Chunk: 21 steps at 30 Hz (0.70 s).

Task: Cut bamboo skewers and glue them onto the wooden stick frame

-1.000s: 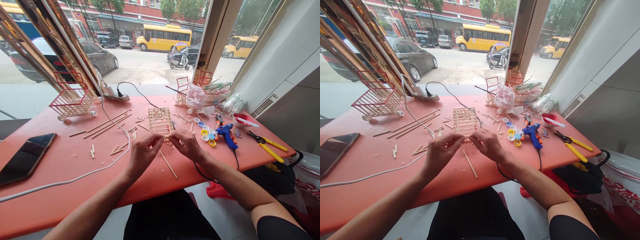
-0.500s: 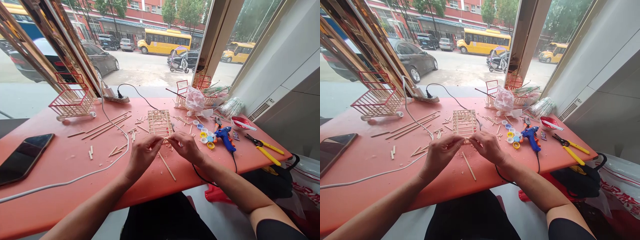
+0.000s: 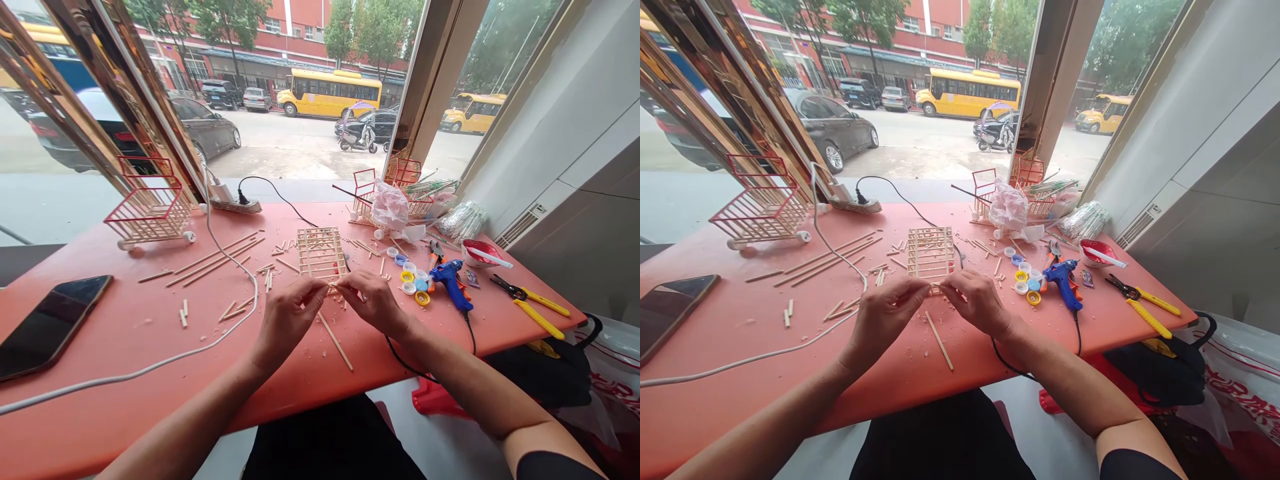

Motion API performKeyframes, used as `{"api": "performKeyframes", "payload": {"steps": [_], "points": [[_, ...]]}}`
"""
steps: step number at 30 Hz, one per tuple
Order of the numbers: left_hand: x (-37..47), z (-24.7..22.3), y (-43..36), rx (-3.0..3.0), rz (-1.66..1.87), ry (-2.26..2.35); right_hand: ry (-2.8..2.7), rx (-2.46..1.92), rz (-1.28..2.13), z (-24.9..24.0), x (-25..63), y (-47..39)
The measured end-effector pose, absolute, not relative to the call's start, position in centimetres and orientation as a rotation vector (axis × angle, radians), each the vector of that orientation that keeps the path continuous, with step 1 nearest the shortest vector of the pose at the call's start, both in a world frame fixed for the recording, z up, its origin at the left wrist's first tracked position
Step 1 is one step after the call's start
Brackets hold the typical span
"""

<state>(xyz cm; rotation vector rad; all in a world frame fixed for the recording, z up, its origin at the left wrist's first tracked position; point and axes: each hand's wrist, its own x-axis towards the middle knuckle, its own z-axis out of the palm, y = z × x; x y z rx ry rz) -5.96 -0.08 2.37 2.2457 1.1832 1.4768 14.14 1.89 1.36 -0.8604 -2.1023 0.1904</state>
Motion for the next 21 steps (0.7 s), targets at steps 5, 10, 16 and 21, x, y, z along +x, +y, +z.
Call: {"api": "performKeyframes", "payload": {"steps": [5,10,16,21], "points": [[-5.88,2.49,-0.1,2.227,1.472,1.177,-2.094,-0.849,0.194,1.34,14.18,1.89],[-5.87,2.25,-0.03,2.213,1.457,1.199,-2.091,-0.84,0.199,1.17,14.2,1.93],[-5.87,2.31,-0.02,2.194,1.447,1.191,-2.101,-0.853,0.194,1.23,14.26,2.0],[-5.84,2.5,-0.14,2.11,1.446,1.228,-2.102,-0.862,0.194,1.38,14.3,2.05]]}}
